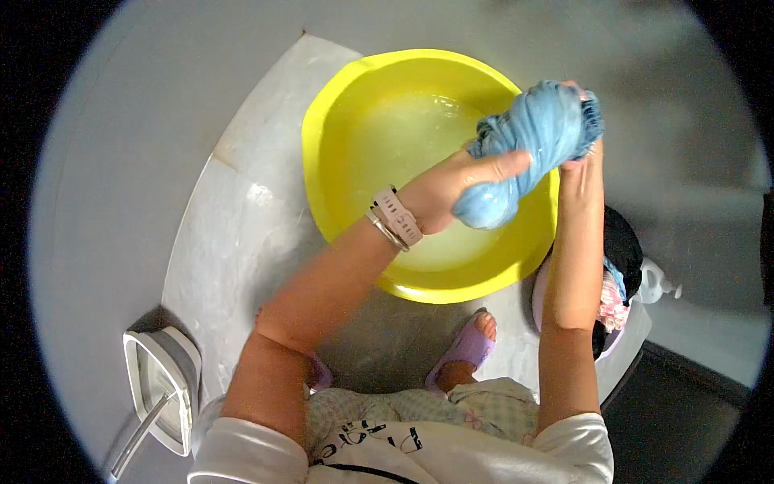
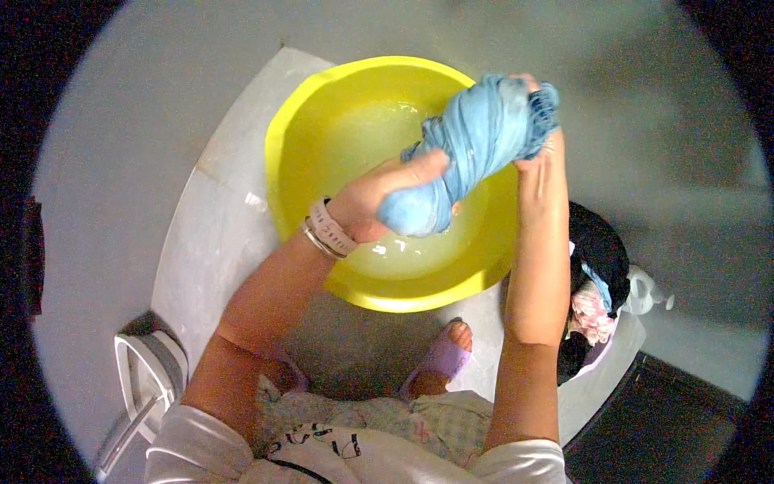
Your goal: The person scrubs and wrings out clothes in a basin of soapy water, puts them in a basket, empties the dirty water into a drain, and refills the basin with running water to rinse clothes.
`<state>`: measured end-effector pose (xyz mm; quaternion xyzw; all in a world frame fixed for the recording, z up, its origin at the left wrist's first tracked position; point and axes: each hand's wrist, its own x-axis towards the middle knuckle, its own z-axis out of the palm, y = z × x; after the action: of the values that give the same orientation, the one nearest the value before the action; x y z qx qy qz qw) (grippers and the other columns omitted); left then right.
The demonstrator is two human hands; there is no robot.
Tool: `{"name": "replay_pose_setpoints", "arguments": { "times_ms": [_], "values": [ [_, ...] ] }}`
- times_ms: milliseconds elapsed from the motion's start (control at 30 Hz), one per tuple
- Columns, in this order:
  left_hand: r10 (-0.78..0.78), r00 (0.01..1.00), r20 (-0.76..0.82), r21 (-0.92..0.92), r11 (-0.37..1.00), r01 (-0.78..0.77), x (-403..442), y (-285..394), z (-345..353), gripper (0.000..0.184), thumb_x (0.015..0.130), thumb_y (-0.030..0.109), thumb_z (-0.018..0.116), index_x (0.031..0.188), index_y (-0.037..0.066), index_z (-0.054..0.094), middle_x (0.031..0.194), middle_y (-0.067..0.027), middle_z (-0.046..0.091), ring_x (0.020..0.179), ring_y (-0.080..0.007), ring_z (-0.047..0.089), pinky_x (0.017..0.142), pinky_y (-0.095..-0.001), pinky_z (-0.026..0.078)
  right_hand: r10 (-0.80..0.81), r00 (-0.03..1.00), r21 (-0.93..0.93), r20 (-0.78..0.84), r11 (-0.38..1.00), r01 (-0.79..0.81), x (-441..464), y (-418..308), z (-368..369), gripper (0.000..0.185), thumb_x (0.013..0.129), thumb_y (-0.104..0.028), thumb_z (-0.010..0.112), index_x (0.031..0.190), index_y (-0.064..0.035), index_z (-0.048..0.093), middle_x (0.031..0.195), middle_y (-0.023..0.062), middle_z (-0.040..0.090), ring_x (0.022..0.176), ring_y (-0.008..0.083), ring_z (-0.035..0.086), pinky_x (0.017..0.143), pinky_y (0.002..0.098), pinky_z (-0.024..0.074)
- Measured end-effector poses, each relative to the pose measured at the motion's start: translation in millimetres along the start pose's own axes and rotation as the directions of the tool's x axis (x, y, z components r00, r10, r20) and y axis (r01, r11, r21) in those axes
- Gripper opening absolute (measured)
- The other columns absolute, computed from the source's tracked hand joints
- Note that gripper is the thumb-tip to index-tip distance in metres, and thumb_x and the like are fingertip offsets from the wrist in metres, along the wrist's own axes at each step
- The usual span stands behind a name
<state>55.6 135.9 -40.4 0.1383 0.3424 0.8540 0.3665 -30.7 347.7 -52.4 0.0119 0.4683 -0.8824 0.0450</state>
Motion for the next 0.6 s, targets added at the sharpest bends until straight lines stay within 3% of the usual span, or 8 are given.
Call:
{"name": "replay_pose_setpoints", "arguments": {
  "times_ms": [100,133,233,333,433,500,533,600],
  "values": [
    [0.184,0.982,-0.041,0.368,0.917,-0.156,21,-31,-20,0.042,0.075,0.024,0.062,0.106,0.001,0.047,0.099,-0.0068,0.054,0.084,-0.0151,0.055,0.073,-0.029,0.045,0.091,0.99,-0.061,-0.108,0.993,-0.098,0,17,3,0.011,0.07,-0.013,0.061,0.077,-0.0056,0.055,0.07,0.0048,0.056,0.06,0.0159,0.054,0.058,0.0282,0.0465],
    [0.23,0.969,-0.09,0.491,0.857,-0.157,27,-47,-32,0.056,0.071,0.028,0.062,0.11,-0.004,0.038,0.099,-0.0132,0.055,0.086,-0.0195,0.056,0.075,-0.0308,0.044,0.105,0.982,-0.165,-0.158,0.978,-0.131,-1,23,5,0.01,0.07,-0.012,0.06,0.076,-0.0059,0.055,0.068,0.0039,0.055,0.058,0.0151,0.053,0.056,0.0277,0.0458],
    [0.187,0.923,-0.336,0.719,0.684,0.123,33,-82,-60,0.071,0.067,0.033,0.063,0.114,-0.008,0.028,0.096,-0.0219,0.054,0.088,-0.0264,0.056,0.076,-0.0326,0.044,0.025,0.936,-0.479,-0.352,0.854,-0.203,-2,45,4,0.012,0.068,-0.015,0.059,0.072,-0.0053,0.056,0.069,0.0034,0.057,0.059,0.0155,0.054,0.053,0.0283,0.0437],
    [0.121,0.834,-0.539,0.735,0.552,0.395,23,-75,-47,0.081,0.065,0.036,0.062,0.116,-0.01,0.019,0.096,-0.0292,0.052,0.091,-0.0334,0.055,0.078,-0.0342,0.043,-0.092,0.953,-0.769,-0.289,0.616,-0.174,0,61,0,0.019,0.065,-0.017,0.061,0.072,-0.0011,0.056,0.066,0.01,0.058,0.059,0.0211,0.056,0.054,0.0326,0.0435],
    [0.103,0.794,-0.599,0.739,0.454,0.498,27,-93,-59,0.078,0.066,0.034,0.061,0.116,-0.009,0.021,0.096,-0.0275,0.053,0.089,-0.0367,0.054,0.078,-0.0367,0.043,-0.272,0.946,-0.954,-0.178,0.283,-0.098,-1,75,8,0.022,0.063,-0.018,0.061,0.072,0.0013,0.055,0.063,0.0152,0.057,0.058,0.0254,0.056,0.055,0.0353,0.0434],
    [0.138,0.817,-0.559,0.77,0.453,0.45,29,-89,-50,0.073,0.067,0.03,0.063,0.117,-0.005,0.022,0.101,-0.0249,0.051,0.091,-0.0347,0.053,0.08,-0.0367,0.042,-0.413,0.905,-0.989,-0.102,0.137,-0.049,-11,65,13,0.025,0.062,-0.018,0.063,0.072,0.0023,0.055,0.063,0.018,0.057,0.057,0.0282,0.056,0.056,0.0366,0.0435],
    [0.149,0.831,-0.535,0.784,0.454,0.423,30,-85,-43,0.072,0.068,0.029,0.064,0.118,-0.003,0.023,0.104,-0.0237,0.05,0.092,-0.0337,0.053,0.081,-0.0366,0.041,-0.484,0.866,-0.986,-0.122,0.16,-0.05,-19,49,9,0.025,0.062,-0.019,0.063,0.072,0.002,0.055,0.064,0.0173,0.057,0.058,0.027,0.056,0.056,0.0361,0.0437],
    [0.495,0.859,-0.131,0.956,0.291,-0.022,42,-88,-33,0.07,0.07,0.022,0.063,0.122,-0.001,0.02,0.104,-0.0218,0.049,0.09,-0.0287,0.054,0.08,-0.0346,0.042,-0.605,0.783,-0.979,-0.148,0.203,-0.029,-35,5,15,0.026,0.062,-0.02,0.065,0.073,0.0013,0.056,0.064,0.0157,0.058,0.058,0.0245,0.056,0.056,0.0351,0.0441]
  ]
}}
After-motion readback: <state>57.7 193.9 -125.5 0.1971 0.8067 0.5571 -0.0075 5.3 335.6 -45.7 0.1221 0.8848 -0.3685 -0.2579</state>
